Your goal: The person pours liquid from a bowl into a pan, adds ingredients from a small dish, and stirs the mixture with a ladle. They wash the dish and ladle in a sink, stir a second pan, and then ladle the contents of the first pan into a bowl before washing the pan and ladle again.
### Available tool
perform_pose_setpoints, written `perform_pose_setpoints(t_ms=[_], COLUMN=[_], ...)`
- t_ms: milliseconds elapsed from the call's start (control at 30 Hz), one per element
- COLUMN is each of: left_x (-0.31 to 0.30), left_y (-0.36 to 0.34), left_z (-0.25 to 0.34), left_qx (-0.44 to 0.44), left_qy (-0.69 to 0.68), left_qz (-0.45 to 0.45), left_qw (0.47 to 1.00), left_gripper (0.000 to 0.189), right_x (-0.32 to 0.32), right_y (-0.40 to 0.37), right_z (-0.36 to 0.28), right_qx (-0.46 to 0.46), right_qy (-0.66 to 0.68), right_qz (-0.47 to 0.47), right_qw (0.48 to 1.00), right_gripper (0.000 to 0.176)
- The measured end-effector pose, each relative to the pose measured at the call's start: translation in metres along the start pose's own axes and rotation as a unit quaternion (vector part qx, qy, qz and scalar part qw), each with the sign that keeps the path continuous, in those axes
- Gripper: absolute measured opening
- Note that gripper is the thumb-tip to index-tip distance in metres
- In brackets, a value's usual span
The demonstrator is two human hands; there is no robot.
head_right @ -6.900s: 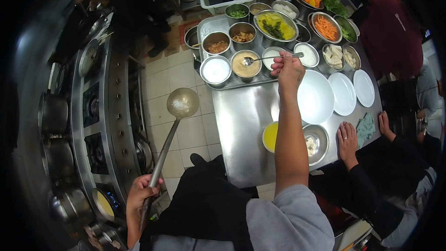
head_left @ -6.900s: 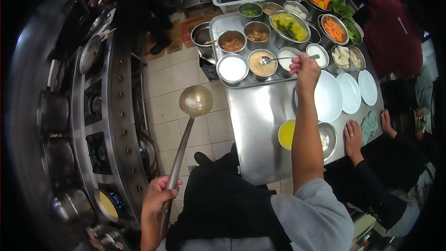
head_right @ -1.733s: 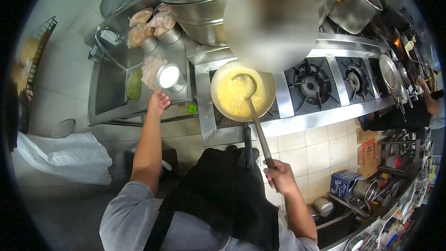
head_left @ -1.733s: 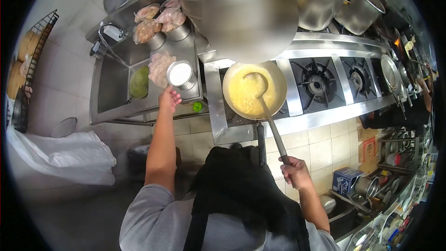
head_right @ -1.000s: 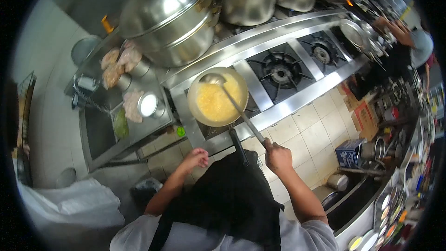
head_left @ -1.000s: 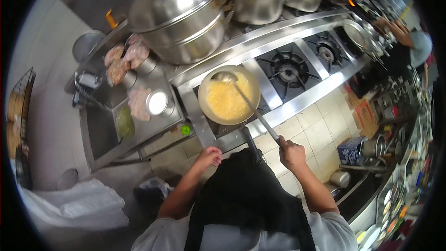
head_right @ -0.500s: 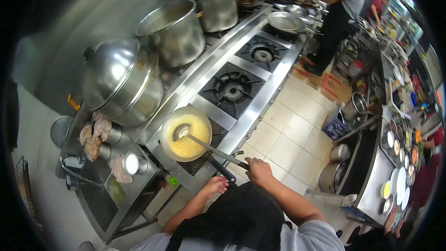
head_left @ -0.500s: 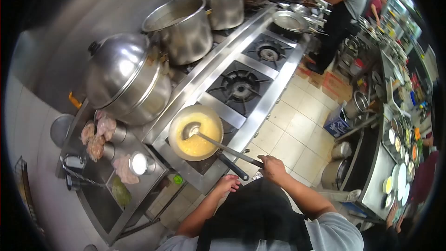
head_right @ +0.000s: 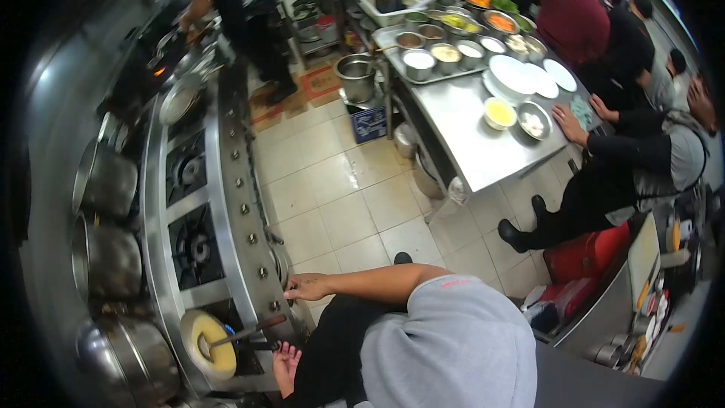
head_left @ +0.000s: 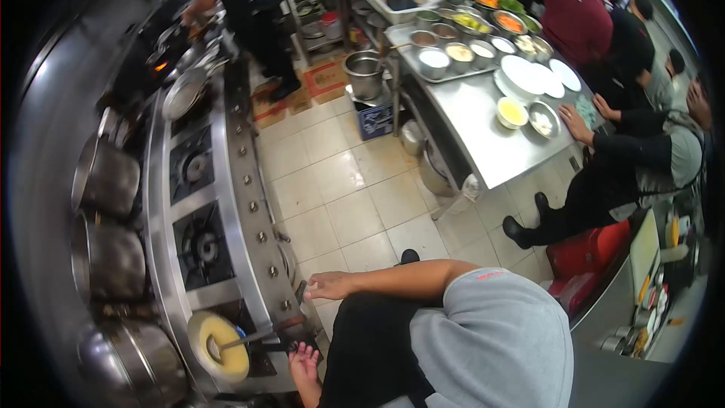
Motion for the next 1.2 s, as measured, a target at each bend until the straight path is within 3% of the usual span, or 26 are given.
perform_pose_setpoints(t_ms=[67, 133, 200, 233, 300, 367, 400, 433, 467, 500, 533, 567, 633, 700, 733, 767, 800, 867, 933, 967, 1033, 1067, 1133, 1200], left_x=[0.026, 0.025, 0.031, 0.028, -0.025, -0.01, -0.007, -0.006, -0.009, 0.095, 0.143, 0.173, 0.231, 0.351, 0.394, 0.44, 0.476, 0.515, 0.516, 0.528, 0.547, 0.549, 0.554, 0.541], left_y=[0.002, 0.0, 0.012, 0.021, 0.046, 0.053, 0.075, 0.092, 0.1, 0.089, 0.097, 0.104, 0.14, 0.148, 0.164, 0.168, 0.177, 0.189, 0.21, 0.202, 0.176, 0.172, 0.164, 0.177], left_z=[-0.009, -0.017, -0.031, -0.043, -0.066, -0.082, -0.085, -0.098, -0.112, -0.085, -0.085, -0.089, -0.101, -0.109, -0.124, -0.139, -0.158, -0.212, -0.264, -0.267, -0.249, -0.236, -0.224, -0.213], left_qx=[-0.008, 0.008, -0.032, -0.07, -0.111, -0.194, -0.191, -0.279, -0.364, -0.177, -0.21, -0.242, -0.207, -0.126, -0.085, -0.024, 0.037, -0.097, -0.186, -0.169, -0.131, -0.116, -0.128, -0.074], left_qy=[-0.022, -0.015, -0.001, 0.006, 0.006, 0.054, 0.054, 0.1, 0.146, 0.382, 0.431, 0.478, 0.521, 0.563, 0.595, 0.579, 0.596, 0.536, 0.39, 0.383, 0.336, 0.327, 0.354, 0.385], left_qz=[-0.031, 0.062, 0.026, -0.004, 0.028, 0.089, 0.083, 0.073, 0.064, 0.041, 0.017, -0.007, -0.063, -0.151, -0.23, -0.32, -0.38, -0.405, -0.39, -0.383, -0.303, -0.293, -0.337, -0.323], left_qw=[0.999, 0.998, 0.999, 0.998, 0.993, 0.975, 0.976, 0.952, 0.918, 0.906, 0.878, 0.844, 0.826, 0.803, 0.765, 0.749, 0.707, 0.734, 0.813, 0.823, 0.882, 0.891, 0.863, 0.861], left_gripper=[0.05, 0.052, 0.051, 0.05, 0.046, 0.035, 0.035, 0.032, 0.029, 0.025, 0.023, 0.022, 0.029, 0.037, 0.042, 0.041, 0.042, 0.043, 0.048, 0.048, 0.052, 0.052, 0.054, 0.044], right_x=[-0.027, -0.058, -0.09, -0.101, -0.13, -0.143, -0.156, -0.161, -0.163, -0.182, -0.195, -0.195, -0.183, -0.164, -0.167, -0.171, -0.167, -0.184, -0.209, -0.219, -0.244, -0.25, -0.25, -0.248], right_y=[-0.022, -0.049, -0.097, -0.105, -0.192, -0.276, -0.322, -0.362, -0.369, -0.364, -0.357, -0.339, -0.315, -0.272, -0.271, -0.274, -0.258, -0.256, -0.257, -0.252, -0.291, -0.283, -0.293, -0.28], right_z=[0.049, 0.098, 0.16, 0.236, 0.317, 0.389, 0.398, 0.396, 0.416, 0.438, 0.456, 0.464, 0.453, 0.446, 0.375, 0.291, 0.268, 0.189, 0.177, 0.171, 0.183, 0.174, 0.158, 0.167], right_qx=[0.028, 0.078, 0.229, 0.292, 0.342, 0.387, 0.456, 0.513, 0.51, 0.472, 0.432, 0.386, 0.371, 0.269, 0.147, 0.033, -0.075, -0.191, -0.178, -0.18, 0.091, 0.086, 0.07, 0.043], right_qy=[-0.002, -0.027, 0.134, 0.219, 0.389, 0.434, 0.358, 0.273, 0.272, 0.19, 0.106, 0.174, 0.095, 0.192, 0.291, 0.396, 0.561, 0.643, 0.577, 0.572, 0.34, 0.334, 0.317, 0.329], right_qz=[0.035, 0.081, 0.053, 0.091, 0.293, 0.424, 0.534, 0.628, 0.631, 0.635, 0.629, 0.54, 0.537, 0.537, 0.524, 0.491, 0.421, 0.352, 0.485, 0.47, 0.651, 0.638, 0.725, 0.698], right_qw=[0.999, 0.993, 0.963, 0.927, 0.804, 0.694, 0.615, 0.517, 0.518, 0.582, 0.637, 0.728, 0.752, 0.776, 0.787, 0.775, 0.709, 0.652, 0.632, 0.648, 0.672, 0.688, 0.607, 0.635], right_gripper=[0.074, 0.069, 0.07, 0.062, 0.054, 0.052, 0.052, 0.053, 0.053, 0.05, 0.049, 0.046, 0.04, 0.032, 0.027, 0.024, 0.026, 0.023, 0.026, 0.026, 0.039, 0.039, 0.049, 0.049])
Point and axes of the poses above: each hand's wrist, its own y-axis towards the middle knuckle, its own x-axis out of the palm, z = x × y, the point moved 9 cm from there along y, towards the middle knuckle, and after that the axes turned 10 degrees about -z, right-handed, at the moved point
